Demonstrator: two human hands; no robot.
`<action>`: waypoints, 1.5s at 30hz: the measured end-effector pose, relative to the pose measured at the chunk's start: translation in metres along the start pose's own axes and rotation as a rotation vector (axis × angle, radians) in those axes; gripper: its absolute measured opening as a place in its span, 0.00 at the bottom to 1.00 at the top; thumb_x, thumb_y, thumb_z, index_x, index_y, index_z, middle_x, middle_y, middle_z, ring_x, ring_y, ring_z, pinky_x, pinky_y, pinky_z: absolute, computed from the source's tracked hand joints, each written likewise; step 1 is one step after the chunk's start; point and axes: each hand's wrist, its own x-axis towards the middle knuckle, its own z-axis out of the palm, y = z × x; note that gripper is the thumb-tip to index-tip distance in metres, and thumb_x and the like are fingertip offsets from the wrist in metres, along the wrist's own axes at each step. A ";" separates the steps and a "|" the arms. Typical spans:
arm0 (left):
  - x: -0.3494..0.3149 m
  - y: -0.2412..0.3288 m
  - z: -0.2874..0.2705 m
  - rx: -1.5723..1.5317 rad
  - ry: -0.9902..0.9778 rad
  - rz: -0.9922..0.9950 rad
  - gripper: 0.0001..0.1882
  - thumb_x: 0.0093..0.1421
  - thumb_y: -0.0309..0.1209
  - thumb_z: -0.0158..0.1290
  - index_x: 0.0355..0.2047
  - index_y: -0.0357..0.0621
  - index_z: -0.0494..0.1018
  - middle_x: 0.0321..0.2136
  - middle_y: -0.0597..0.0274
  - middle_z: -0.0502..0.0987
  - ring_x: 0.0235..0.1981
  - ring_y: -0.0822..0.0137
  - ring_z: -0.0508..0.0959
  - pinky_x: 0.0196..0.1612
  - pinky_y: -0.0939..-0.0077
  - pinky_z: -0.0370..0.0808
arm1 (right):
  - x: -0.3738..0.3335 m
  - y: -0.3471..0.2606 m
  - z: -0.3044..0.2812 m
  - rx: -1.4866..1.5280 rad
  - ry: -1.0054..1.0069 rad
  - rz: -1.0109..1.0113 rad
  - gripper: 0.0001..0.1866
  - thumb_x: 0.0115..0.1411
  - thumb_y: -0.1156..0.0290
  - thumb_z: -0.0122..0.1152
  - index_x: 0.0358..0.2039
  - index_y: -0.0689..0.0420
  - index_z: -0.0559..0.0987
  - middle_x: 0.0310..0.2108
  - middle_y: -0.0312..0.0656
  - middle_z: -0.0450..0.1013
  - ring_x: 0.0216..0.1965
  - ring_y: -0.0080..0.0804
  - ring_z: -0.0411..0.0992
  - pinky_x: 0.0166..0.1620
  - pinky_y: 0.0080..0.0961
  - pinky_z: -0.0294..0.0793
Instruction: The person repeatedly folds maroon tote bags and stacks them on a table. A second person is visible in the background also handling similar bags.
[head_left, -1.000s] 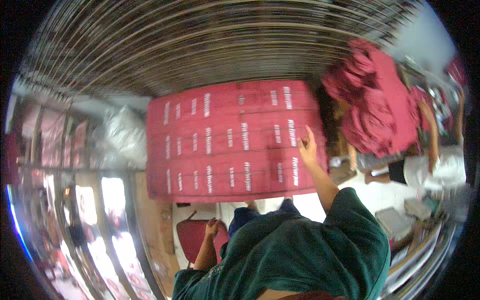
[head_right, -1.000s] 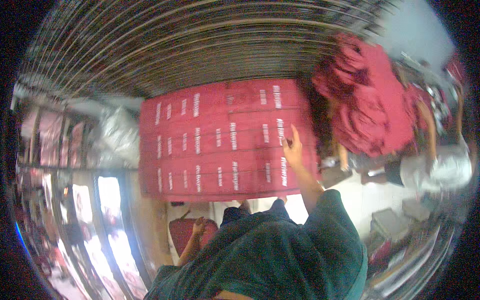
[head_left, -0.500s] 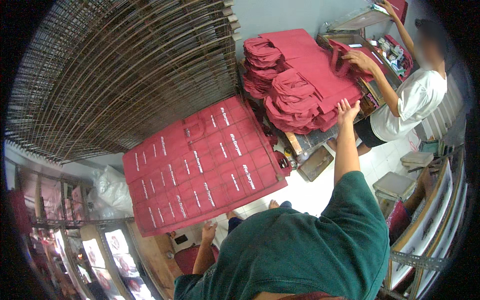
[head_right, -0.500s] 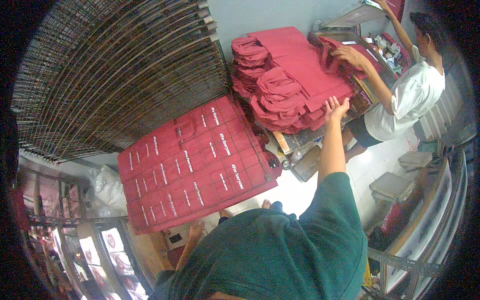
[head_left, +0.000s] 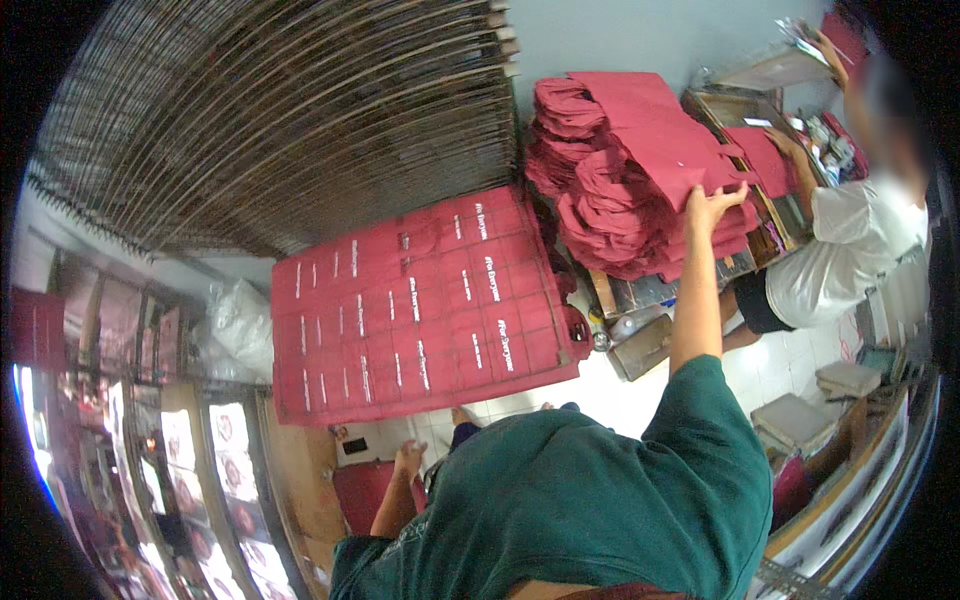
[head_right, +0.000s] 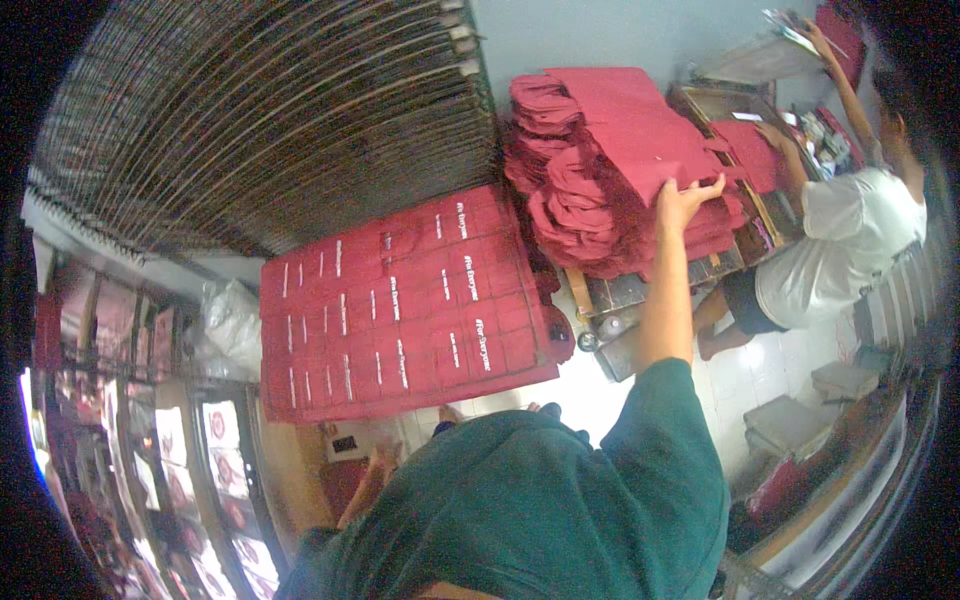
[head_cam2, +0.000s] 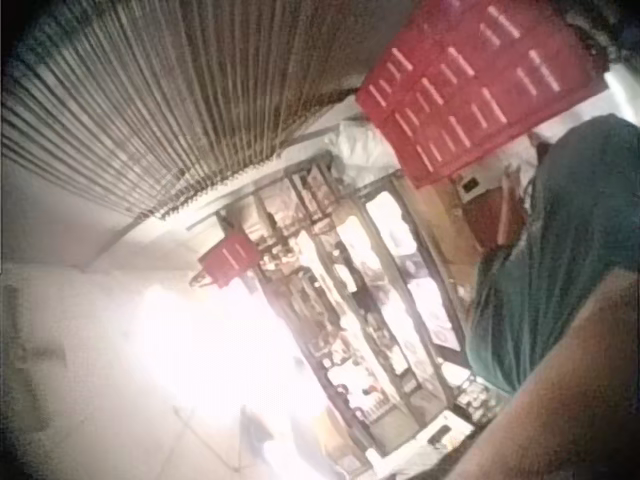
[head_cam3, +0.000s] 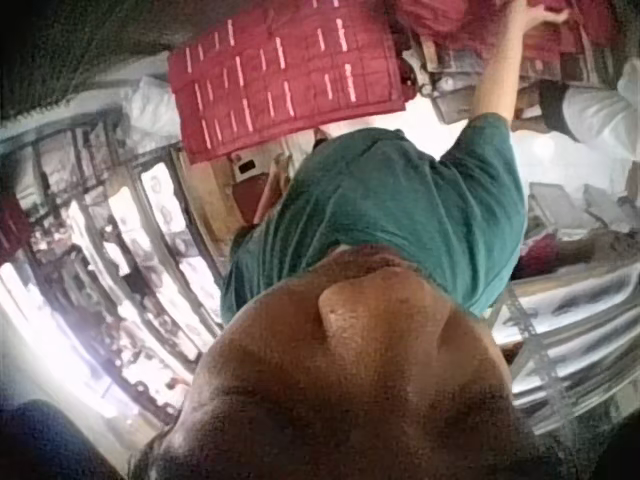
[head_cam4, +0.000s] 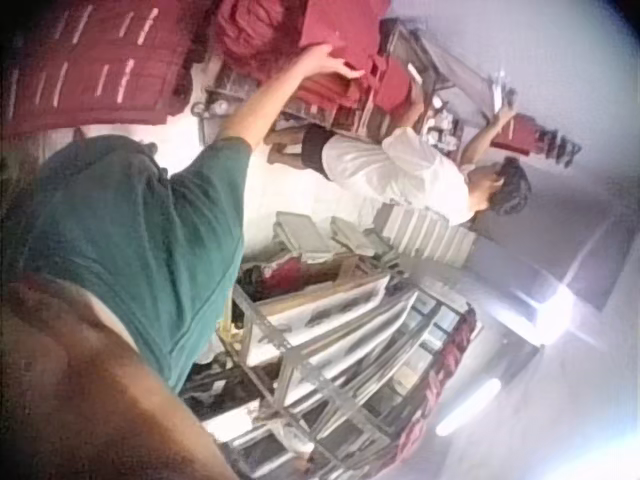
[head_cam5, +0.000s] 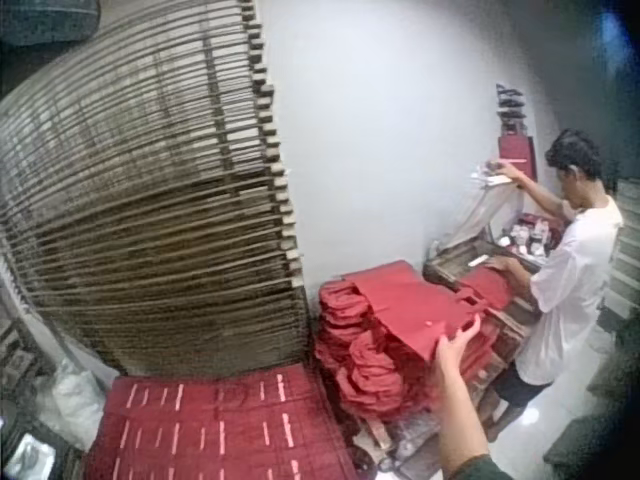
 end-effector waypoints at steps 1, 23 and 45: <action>-0.015 0.026 0.000 0.016 0.015 0.020 0.32 0.50 0.45 0.56 0.48 0.35 0.65 0.33 0.47 0.76 0.37 0.59 0.76 0.42 0.69 0.70 | 0.001 -0.022 0.001 -0.021 -0.056 -0.120 0.48 0.44 0.87 0.52 0.60 0.53 0.37 0.59 0.56 0.42 0.58 0.52 0.53 0.57 0.38 0.56; -0.001 0.239 -0.080 -1.510 -1.135 0.396 0.32 0.53 0.46 0.51 0.58 0.65 0.53 0.56 0.55 0.57 0.57 0.54 0.57 0.53 0.42 0.59 | -0.210 -0.361 0.009 -0.062 -2.061 -0.412 0.35 0.41 0.88 0.41 0.56 0.62 0.61 0.53 0.48 0.64 0.53 0.32 0.65 0.54 0.24 0.61; -0.109 0.347 -0.080 -1.151 -0.817 0.454 0.23 0.60 0.48 0.43 0.46 0.43 0.64 0.40 0.56 0.73 0.40 0.61 0.75 0.42 0.62 0.75 | -0.460 -0.120 -0.202 0.007 -1.128 1.660 0.56 0.40 0.19 0.22 0.46 0.60 0.69 0.31 0.43 0.72 0.30 0.32 0.69 0.34 0.27 0.67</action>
